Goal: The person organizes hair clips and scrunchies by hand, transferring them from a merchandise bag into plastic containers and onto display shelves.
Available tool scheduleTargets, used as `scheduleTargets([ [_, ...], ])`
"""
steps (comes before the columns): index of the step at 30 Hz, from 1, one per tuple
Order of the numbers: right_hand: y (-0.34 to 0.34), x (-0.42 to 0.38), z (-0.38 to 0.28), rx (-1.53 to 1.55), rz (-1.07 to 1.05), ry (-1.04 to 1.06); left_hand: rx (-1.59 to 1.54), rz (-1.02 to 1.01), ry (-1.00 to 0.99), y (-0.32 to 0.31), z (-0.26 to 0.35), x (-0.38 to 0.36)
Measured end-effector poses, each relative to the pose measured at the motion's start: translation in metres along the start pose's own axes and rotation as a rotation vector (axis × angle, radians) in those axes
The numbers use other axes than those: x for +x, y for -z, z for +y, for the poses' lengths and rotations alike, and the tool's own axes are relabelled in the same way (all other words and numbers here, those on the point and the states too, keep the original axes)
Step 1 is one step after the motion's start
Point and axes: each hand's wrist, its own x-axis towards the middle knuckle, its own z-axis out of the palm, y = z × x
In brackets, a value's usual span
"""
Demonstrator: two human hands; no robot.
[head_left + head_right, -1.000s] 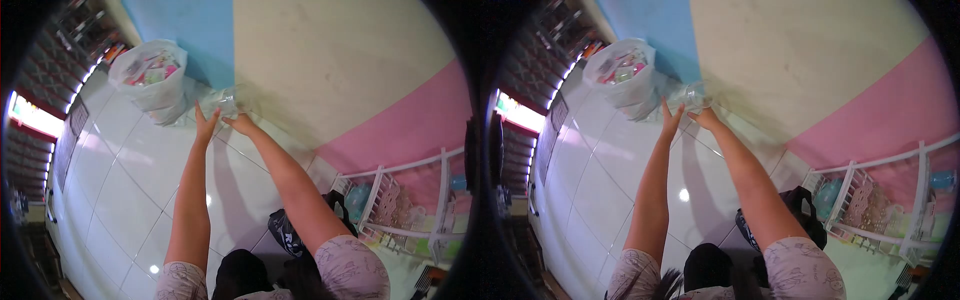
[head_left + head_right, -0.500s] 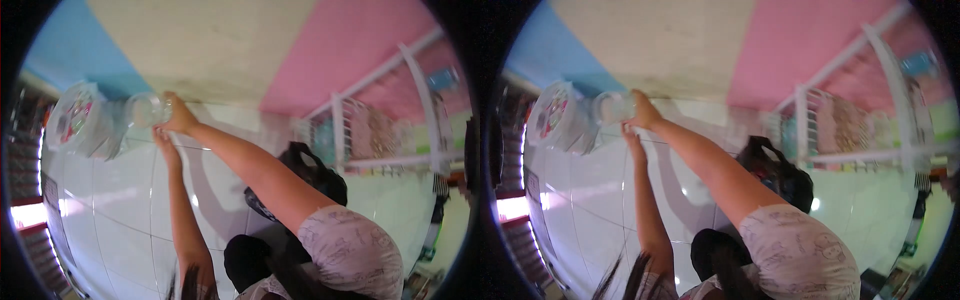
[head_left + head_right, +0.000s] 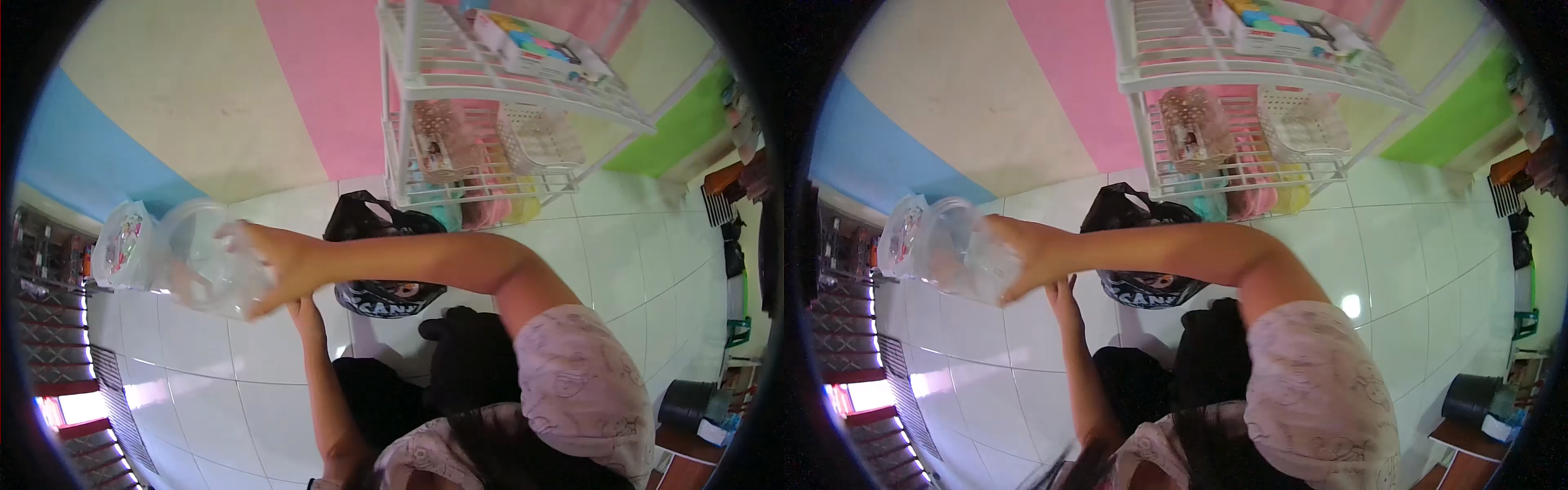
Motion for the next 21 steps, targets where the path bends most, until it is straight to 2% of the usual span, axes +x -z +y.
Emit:
scheduleTargets([
  [1,0.014,-0.037,-0.023,0.177,-0.073,-0.047,0.186,-0.035,-0.175,-0.005,-0.008,0.002],
  [3,0.046,-0.108,-0.054,0.086,-0.096,-0.092,0.288,-0.161,-0.290,-0.012,0.005,-0.005],
  [4,0.063,-0.150,-0.070,0.031,-0.023,-0.180,0.189,-0.247,-0.239,-0.021,0.019,-0.007],
  [6,0.091,-0.232,-0.093,-0.027,0.225,-0.375,0.258,-0.205,-0.089,-0.052,0.081,-0.019],
  [7,0.096,-0.267,-0.096,-0.028,0.363,-0.440,0.315,-0.197,-0.137,-0.062,0.090,-0.021],
  [8,0.095,-0.294,-0.094,0.068,0.558,-0.401,0.340,-0.232,-0.140,-0.069,0.080,-0.018],
  [9,0.097,-0.322,-0.076,-0.014,0.608,-0.407,0.368,-0.271,-0.145,-0.072,0.066,-0.018],
  [11,0.099,-0.381,-0.008,-0.188,0.710,-0.418,0.676,-0.244,-0.135,-0.073,0.056,-0.027],
  [12,0.093,-0.407,0.027,-0.173,0.763,-0.458,0.830,-0.228,-0.131,-0.073,0.053,-0.030],
  [14,0.076,-0.445,0.088,-0.138,0.878,-0.537,0.567,-0.199,-0.139,-0.067,0.047,-0.040],
  [15,0.072,-0.445,0.097,-0.120,0.876,-0.567,0.435,-0.187,-0.141,-0.064,0.046,-0.046],
  [17,0.057,-0.448,0.114,-0.078,0.870,-0.639,0.429,-0.173,-0.159,-0.054,0.048,-0.058],
  [18,0.056,-0.446,0.123,-0.129,0.861,-0.524,0.425,-0.168,-0.167,-0.048,0.051,-0.064],
  [21,0.058,-0.446,0.141,-0.281,0.808,-0.488,0.233,-0.186,-0.037,-0.032,0.053,-0.074],
])
